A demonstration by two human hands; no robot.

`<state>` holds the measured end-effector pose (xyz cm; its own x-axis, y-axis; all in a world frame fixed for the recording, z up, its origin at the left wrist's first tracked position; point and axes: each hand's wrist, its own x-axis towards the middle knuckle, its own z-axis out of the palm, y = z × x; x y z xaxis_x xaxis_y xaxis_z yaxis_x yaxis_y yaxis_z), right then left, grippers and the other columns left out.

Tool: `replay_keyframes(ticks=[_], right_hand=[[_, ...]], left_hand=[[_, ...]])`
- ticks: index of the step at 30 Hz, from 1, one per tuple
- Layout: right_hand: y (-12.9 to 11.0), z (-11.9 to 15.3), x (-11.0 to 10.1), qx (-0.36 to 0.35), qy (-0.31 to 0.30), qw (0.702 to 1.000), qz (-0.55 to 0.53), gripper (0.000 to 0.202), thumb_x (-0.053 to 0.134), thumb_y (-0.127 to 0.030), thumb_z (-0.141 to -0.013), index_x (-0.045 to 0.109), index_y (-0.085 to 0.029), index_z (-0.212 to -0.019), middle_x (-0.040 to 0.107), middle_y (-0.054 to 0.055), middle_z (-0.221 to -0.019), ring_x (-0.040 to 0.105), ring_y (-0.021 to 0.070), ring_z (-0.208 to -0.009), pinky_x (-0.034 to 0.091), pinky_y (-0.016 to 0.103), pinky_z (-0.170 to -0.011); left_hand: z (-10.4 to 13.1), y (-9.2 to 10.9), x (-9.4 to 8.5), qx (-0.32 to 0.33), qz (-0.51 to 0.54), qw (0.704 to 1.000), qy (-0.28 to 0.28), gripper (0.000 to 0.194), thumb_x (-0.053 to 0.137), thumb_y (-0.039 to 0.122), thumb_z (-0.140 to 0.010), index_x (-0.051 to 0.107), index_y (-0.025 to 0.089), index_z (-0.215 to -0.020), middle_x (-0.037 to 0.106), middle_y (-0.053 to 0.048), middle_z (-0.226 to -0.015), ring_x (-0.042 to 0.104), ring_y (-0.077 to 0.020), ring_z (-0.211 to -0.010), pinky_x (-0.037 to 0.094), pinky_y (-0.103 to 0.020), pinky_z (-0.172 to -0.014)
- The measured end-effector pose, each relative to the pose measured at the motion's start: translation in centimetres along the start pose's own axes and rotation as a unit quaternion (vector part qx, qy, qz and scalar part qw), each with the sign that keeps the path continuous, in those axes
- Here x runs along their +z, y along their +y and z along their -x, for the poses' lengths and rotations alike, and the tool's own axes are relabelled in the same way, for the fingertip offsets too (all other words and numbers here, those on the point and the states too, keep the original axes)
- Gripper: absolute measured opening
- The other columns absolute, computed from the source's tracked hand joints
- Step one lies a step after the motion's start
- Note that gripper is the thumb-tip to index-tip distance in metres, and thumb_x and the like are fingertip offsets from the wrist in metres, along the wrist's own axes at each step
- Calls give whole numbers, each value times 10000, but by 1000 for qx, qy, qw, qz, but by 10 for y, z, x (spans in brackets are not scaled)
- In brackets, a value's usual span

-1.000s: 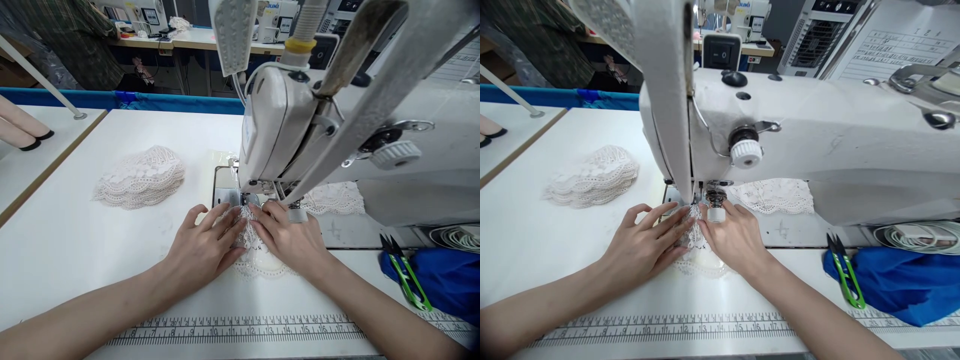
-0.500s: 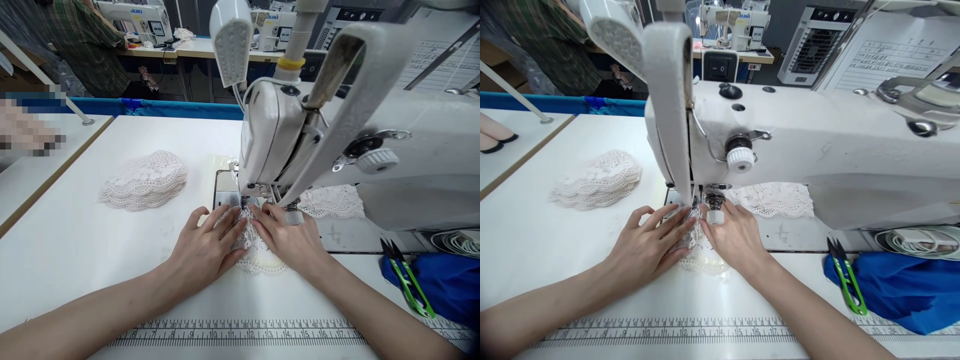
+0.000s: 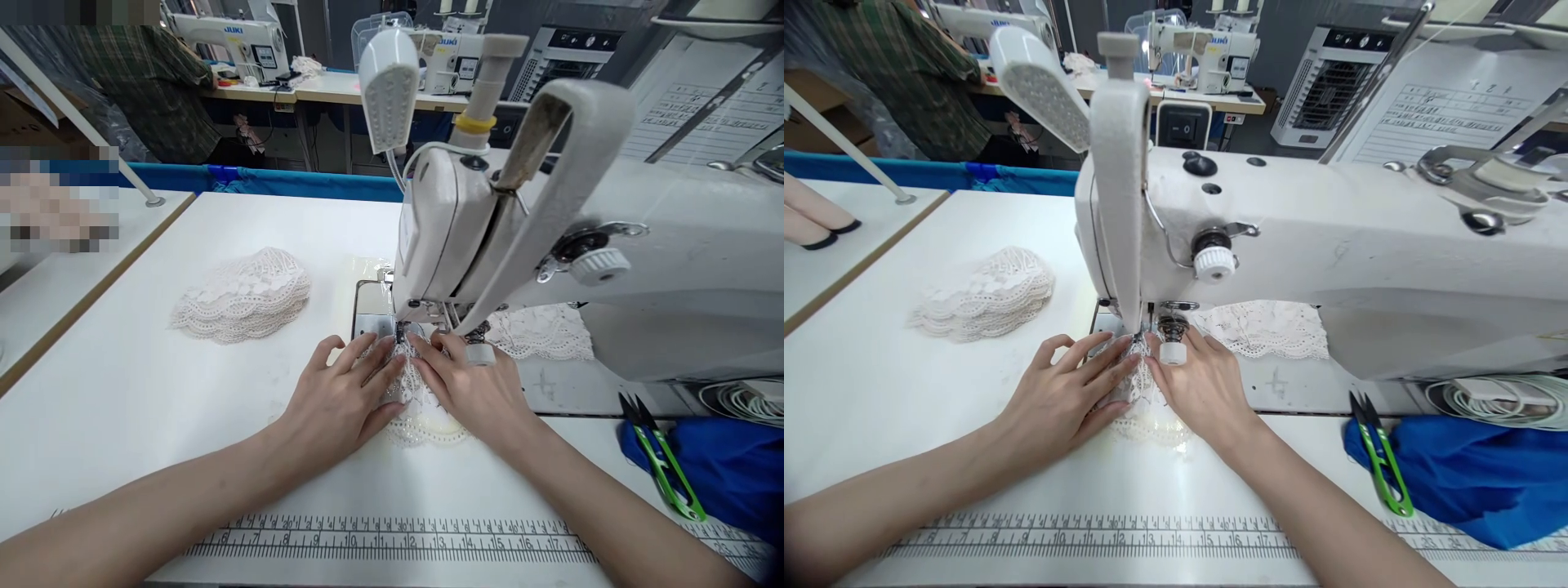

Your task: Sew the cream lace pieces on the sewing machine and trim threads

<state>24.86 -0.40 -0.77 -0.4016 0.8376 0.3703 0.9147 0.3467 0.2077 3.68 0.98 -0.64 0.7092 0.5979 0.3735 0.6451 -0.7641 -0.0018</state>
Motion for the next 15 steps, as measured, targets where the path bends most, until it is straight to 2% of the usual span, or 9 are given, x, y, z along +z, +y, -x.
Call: replay_keyframes(ticks=[6,11,13,15], right_hand=[[3,-5,1,-3,13,1000,3,358,382,-359,-1009,674,-255,-1188,670,64,-761,563,163,-691,360,298,-612],[5,-4,1,8,3,1000,-30,353,390,-372,-1003,677,-269,-1181,666,61,-787,554,152,-648,338,287,-563],[8,-2,-4,17,-3,998,-60,347,397,-360,-996,696,-260,-1142,662,59,-803,543,138,-603,324,275,-535],[11,0,-15,26,-38,991,-125,318,438,-367,-976,716,-254,-1081,657,45,-822,517,110,-547,324,259,-518]], left_hand=[[-1,-2,2,-12,12,1000,-12,403,415,432,-986,547,231,-1309,581,-35,-1345,449,-259,-1304,299,-447,-1001],[0,-1,2,-16,12,1000,-24,424,416,437,-983,510,238,-1346,541,-38,-1388,420,-276,-1319,291,-465,-1004],[0,-1,-1,-12,8,1000,-11,416,430,434,-980,514,239,-1338,546,-37,-1383,454,-273,-1277,296,-457,-989],[1,-3,-7,9,10,1000,11,384,467,424,-968,550,231,-1290,591,-41,-1333,533,-254,-1163,321,-433,-943]])
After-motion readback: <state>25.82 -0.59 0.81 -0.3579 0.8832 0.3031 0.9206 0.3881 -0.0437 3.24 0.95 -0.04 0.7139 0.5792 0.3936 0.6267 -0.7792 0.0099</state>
